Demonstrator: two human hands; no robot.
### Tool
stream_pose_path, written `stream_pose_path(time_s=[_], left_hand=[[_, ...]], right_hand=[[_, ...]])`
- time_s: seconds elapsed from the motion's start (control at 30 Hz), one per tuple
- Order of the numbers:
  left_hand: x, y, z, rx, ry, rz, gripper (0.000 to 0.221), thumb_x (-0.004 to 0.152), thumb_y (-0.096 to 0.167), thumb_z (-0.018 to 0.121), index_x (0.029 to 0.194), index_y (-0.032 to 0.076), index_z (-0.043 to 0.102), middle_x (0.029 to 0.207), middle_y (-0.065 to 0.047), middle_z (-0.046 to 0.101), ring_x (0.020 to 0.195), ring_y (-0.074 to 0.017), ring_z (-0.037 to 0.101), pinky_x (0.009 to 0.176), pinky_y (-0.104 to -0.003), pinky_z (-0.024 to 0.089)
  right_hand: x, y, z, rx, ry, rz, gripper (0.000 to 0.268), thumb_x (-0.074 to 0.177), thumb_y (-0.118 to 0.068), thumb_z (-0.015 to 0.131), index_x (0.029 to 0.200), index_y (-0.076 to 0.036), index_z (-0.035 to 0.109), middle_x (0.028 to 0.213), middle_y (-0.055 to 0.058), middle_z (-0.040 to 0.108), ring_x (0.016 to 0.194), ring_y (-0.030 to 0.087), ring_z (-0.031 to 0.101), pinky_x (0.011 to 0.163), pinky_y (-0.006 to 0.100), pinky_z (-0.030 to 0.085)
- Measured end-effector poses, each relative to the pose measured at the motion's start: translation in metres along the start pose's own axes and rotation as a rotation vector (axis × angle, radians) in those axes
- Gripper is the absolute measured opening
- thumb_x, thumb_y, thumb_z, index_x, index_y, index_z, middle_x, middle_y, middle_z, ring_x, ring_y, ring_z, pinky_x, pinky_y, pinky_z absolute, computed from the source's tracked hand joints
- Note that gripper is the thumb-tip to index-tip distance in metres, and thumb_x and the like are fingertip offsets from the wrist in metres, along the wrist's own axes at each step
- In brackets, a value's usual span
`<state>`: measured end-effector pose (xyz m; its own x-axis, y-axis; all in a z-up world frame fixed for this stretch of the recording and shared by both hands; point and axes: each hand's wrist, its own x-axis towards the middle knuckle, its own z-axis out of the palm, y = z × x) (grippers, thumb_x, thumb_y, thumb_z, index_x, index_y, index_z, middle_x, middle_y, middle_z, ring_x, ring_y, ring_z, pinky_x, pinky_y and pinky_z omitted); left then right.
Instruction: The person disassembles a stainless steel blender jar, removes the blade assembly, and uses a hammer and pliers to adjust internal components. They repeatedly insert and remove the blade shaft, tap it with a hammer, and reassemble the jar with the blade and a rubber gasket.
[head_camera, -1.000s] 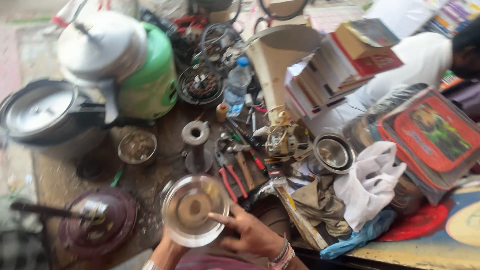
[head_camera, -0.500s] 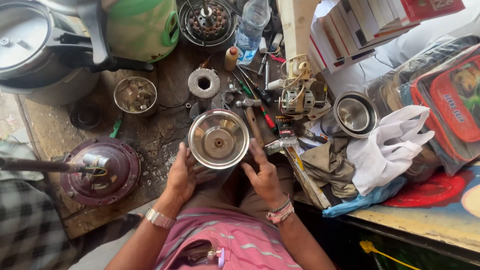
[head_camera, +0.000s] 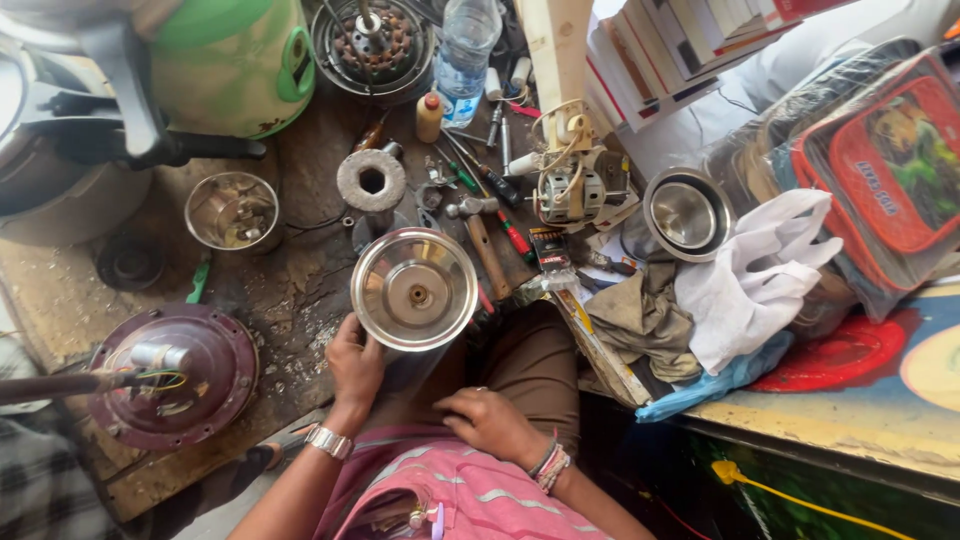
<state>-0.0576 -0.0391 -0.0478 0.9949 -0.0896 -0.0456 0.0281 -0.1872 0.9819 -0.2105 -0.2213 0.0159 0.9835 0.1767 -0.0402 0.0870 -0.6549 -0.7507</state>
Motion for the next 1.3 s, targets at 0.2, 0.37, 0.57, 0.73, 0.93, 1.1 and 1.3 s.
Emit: stream_pose_path(time_s=[0.2,0.37,0.57,0.73,0.93,1.1,1.3], left_hand=[[0.002,-0.030,0.010,0.171,0.033,0.219,0.015,0.094,0.012,0.069,0.107,0.005,0.068,0.086,-0.017,0.074,0.076,-0.0252,0.076,0.066,-0.038,0.058],[0.003,-0.048,0.013,0.327,-0.002,0.302,0.027,0.089,0.017,0.072,0.114,0.006,0.068,0.087,-0.019,0.074,0.075,-0.0338,0.074,0.064,-0.043,0.058],[0.003,-0.043,0.012,0.287,0.006,0.298,0.028,0.091,0.015,0.070,0.117,0.006,0.067,0.089,-0.017,0.074,0.077,-0.0311,0.075,0.065,-0.041,0.059],[0.004,-0.032,0.010,0.216,0.024,0.344,0.020,0.092,0.013,0.069,0.110,0.005,0.068,0.094,-0.017,0.074,0.082,-0.0304,0.075,0.069,-0.039,0.059],[0.006,-0.027,0.007,0.253,0.048,0.359,0.008,0.091,0.007,0.066,0.097,0.002,0.065,0.086,-0.015,0.066,0.076,-0.0299,0.068,0.068,-0.042,0.054],[0.004,-0.030,0.008,0.260,0.048,0.331,0.007,0.092,0.006,0.066,0.095,0.001,0.063,0.084,-0.015,0.064,0.072,-0.0302,0.064,0.066,-0.042,0.052],[0.001,-0.030,0.008,0.252,0.078,0.434,0.008,0.091,0.005,0.066,0.099,0.002,0.063,0.088,-0.014,0.064,0.077,-0.0296,0.066,0.068,-0.041,0.053]], right_hand=[[0.012,-0.006,-0.018,-0.071,0.026,-0.012,0.023,0.089,-0.012,0.072,0.112,-0.006,0.074,0.101,0.012,0.074,0.093,0.031,0.071,0.081,0.041,0.057],[0.021,-0.015,-0.025,-0.097,0.053,-0.060,0.023,0.089,-0.011,0.072,0.111,-0.007,0.074,0.101,0.011,0.074,0.093,0.031,0.071,0.082,0.040,0.058],[0.016,-0.029,-0.008,-0.063,-0.043,-0.144,0.025,0.088,-0.010,0.072,0.113,-0.006,0.074,0.098,0.012,0.073,0.091,0.031,0.070,0.082,0.040,0.057],[0.007,-0.029,-0.010,-0.070,-0.086,-0.150,0.025,0.088,-0.010,0.071,0.113,-0.006,0.073,0.096,0.011,0.072,0.091,0.032,0.069,0.083,0.042,0.056],[-0.001,-0.036,-0.008,-0.059,-0.087,-0.128,0.025,0.087,-0.009,0.072,0.112,-0.006,0.074,0.096,0.011,0.073,0.091,0.031,0.069,0.082,0.041,0.056],[-0.009,-0.033,-0.003,-0.051,-0.060,-0.171,0.026,0.085,-0.008,0.073,0.111,-0.005,0.074,0.094,0.011,0.072,0.090,0.031,0.069,0.082,0.042,0.056],[-0.019,-0.034,0.013,-0.021,-0.025,-0.140,0.026,0.087,-0.009,0.074,0.113,-0.006,0.074,0.093,0.011,0.072,0.087,0.031,0.069,0.080,0.041,0.057]])
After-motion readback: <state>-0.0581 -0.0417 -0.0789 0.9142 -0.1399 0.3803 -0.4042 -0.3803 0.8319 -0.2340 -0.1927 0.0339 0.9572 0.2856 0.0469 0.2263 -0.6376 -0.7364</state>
